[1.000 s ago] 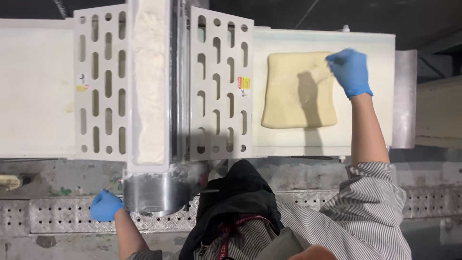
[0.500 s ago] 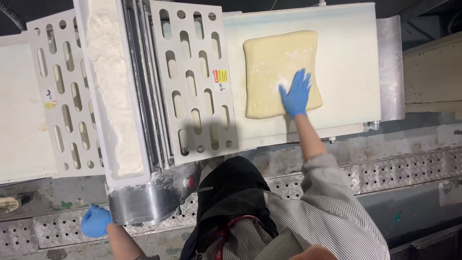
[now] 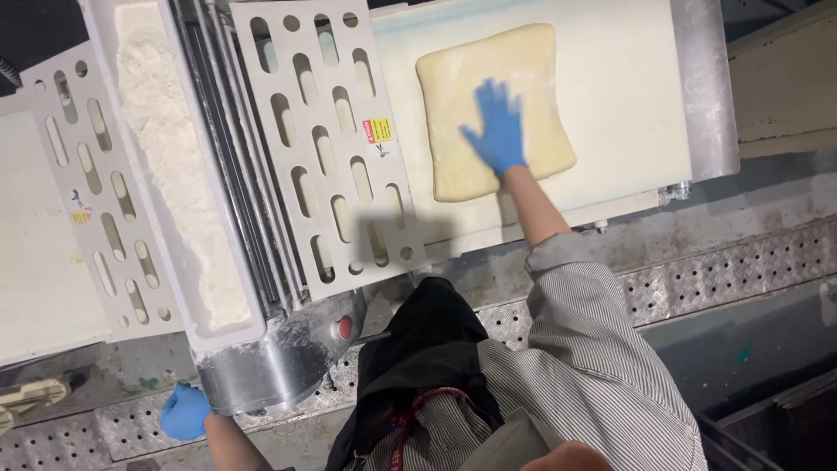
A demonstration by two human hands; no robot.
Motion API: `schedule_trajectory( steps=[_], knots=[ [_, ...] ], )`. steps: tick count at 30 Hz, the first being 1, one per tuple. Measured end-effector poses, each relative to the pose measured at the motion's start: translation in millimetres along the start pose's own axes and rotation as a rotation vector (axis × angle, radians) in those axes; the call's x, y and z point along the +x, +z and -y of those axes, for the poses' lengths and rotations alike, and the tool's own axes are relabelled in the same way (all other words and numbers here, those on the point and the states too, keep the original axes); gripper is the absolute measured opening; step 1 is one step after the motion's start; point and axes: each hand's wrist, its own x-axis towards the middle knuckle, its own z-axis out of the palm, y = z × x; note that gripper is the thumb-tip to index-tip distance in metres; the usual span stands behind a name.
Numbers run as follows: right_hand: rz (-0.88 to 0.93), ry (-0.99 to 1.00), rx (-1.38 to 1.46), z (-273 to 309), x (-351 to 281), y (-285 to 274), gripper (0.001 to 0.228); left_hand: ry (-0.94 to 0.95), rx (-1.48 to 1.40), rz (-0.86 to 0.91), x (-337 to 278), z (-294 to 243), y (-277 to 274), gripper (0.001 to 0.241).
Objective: Using a mechanical dough sheeter to flatten and fold large pieces of dough.
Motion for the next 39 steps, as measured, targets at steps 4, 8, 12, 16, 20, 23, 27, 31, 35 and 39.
schedule_trajectory(
  steps=[4,8,12,16,20,23,27,31,35,39],
  knots=[
    [-0.27,0.728,-0.015,-63.7,-27.7,12.7,0.084,-0.083,-0.124,0.051,2.6,-18.9,-5.7,0.029],
    [-0.422,0.814,-0.188,-1.0,-57.6,49.0,0.083,-0.104,-0.207,0.082,-13.7,-42.0,-20.3,0.031],
    [-0.337,0.567,-0.03,99.8,-90.6,54.0,0.081,-0.034,-0.221,0.102,-21.1,-51.3,-24.4,0.034],
    [-0.238,0.423,0.131,98.5,-113.3,130.7,0.067,0.092,-0.336,0.152,-31.0,-52.9,-34.4,0.037],
    [-0.25,0.319,0.581,103.8,-145.3,168.6,0.062,0.188,-0.557,0.227,-21.3,-31.2,-23.8,0.04],
    [-0.165,0.285,0.772,104.8,-158.5,254.4,0.071,0.216,-0.821,0.293,-19.0,7.0,-5.9,0.039],
    [-0.294,0.557,1.116,204.7,-180.7,153.4,0.062,0.921,0.507,-0.567,-26.7,86.8,51.3,0.041],
    [-0.376,0.573,0.903,194.9,-175.2,167.0,0.058,1.121,0.263,0.706,-59.8,108.8,68.7,0.054],
    [-0.486,0.498,0.779,141.1,-161.3,238.4,0.056,1.41,0.242,0.635,-69.5,117.5,79.2,0.082],
    [-0.557,0.388,0.518,99.6,-142.0,288.3,0.056,1.375,0.649,0.737,-70.7,111.1,75.7,0.095]
  ],
)
